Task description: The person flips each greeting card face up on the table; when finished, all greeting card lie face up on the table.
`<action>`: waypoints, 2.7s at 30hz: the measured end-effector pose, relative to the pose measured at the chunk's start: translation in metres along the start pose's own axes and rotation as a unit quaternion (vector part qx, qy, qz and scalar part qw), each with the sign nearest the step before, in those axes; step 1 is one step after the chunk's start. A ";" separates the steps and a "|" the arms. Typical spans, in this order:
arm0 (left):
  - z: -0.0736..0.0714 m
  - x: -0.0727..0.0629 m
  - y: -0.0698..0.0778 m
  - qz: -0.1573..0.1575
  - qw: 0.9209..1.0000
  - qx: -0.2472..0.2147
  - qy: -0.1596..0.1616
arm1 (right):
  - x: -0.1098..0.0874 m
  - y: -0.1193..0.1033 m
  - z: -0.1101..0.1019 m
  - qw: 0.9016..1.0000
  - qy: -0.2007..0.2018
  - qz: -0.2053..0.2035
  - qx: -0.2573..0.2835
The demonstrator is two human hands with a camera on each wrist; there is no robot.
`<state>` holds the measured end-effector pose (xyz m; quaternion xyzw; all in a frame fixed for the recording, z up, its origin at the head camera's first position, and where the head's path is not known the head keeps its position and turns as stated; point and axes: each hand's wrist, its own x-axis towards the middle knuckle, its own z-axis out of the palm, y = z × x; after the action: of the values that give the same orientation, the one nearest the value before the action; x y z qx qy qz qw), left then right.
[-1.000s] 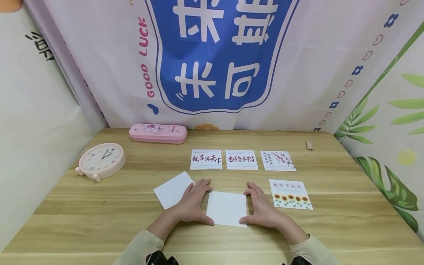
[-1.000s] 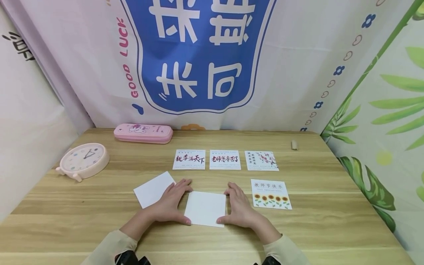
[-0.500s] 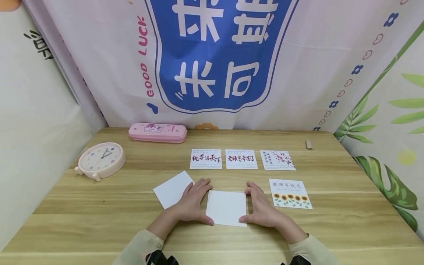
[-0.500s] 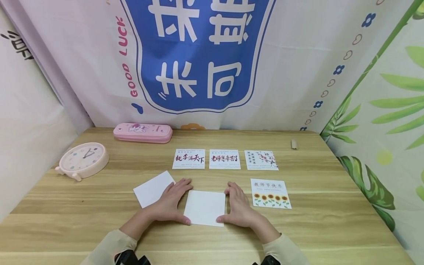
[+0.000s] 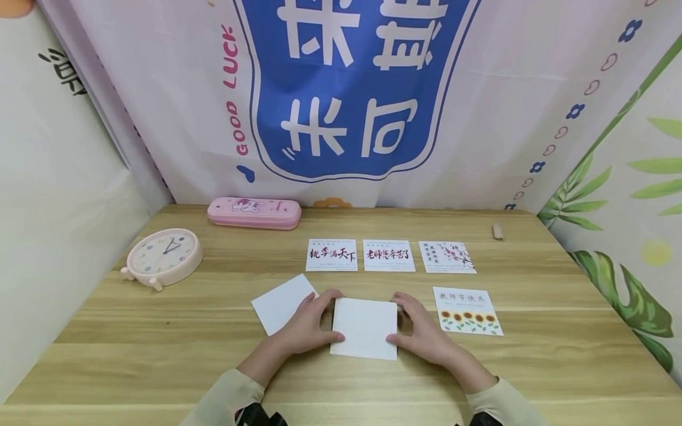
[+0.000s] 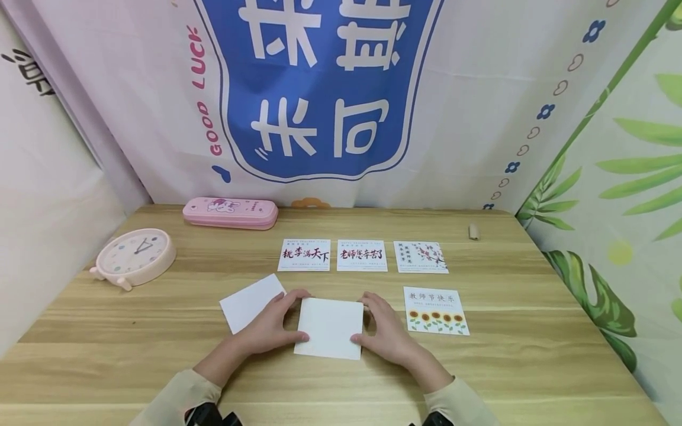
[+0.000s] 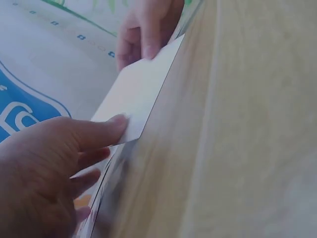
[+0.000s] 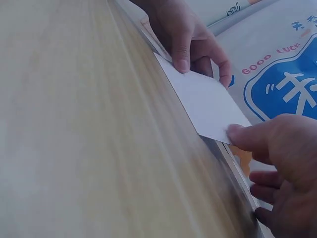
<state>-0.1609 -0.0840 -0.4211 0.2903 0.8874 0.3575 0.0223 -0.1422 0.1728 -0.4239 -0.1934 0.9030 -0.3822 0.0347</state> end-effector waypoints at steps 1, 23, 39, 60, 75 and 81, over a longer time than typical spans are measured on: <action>0.000 0.000 0.001 -0.001 1.000 -0.006 0.008 | 0.000 0.000 0.000 1.000 0.015 -0.002 0.012; 0.006 0.003 0.007 0.050 0.969 -0.085 0.227 | 0.004 -0.011 -0.003 0.946 0.157 0.033 0.282; -0.006 0.001 0.026 -0.095 0.914 -0.361 0.161 | 0.004 -0.009 -0.009 0.896 0.094 0.097 0.423; 0.012 0.005 0.019 -0.141 0.917 -0.303 0.218 | 0.006 -0.016 -0.006 0.904 0.117 0.135 0.389; 0.010 0.006 0.039 -0.008 0.970 -0.188 0.154 | -0.002 -0.015 -0.019 0.986 0.089 0.047 0.129; 0.016 0.013 0.039 -0.012 0.974 -0.157 0.162 | -0.008 -0.010 -0.030 0.991 0.112 0.016 0.066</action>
<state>-0.1483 -0.0448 -0.4059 0.2106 0.8151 0.5347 -0.0725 -0.1377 0.1899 -0.3966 -0.1327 0.8771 -0.4592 -0.0477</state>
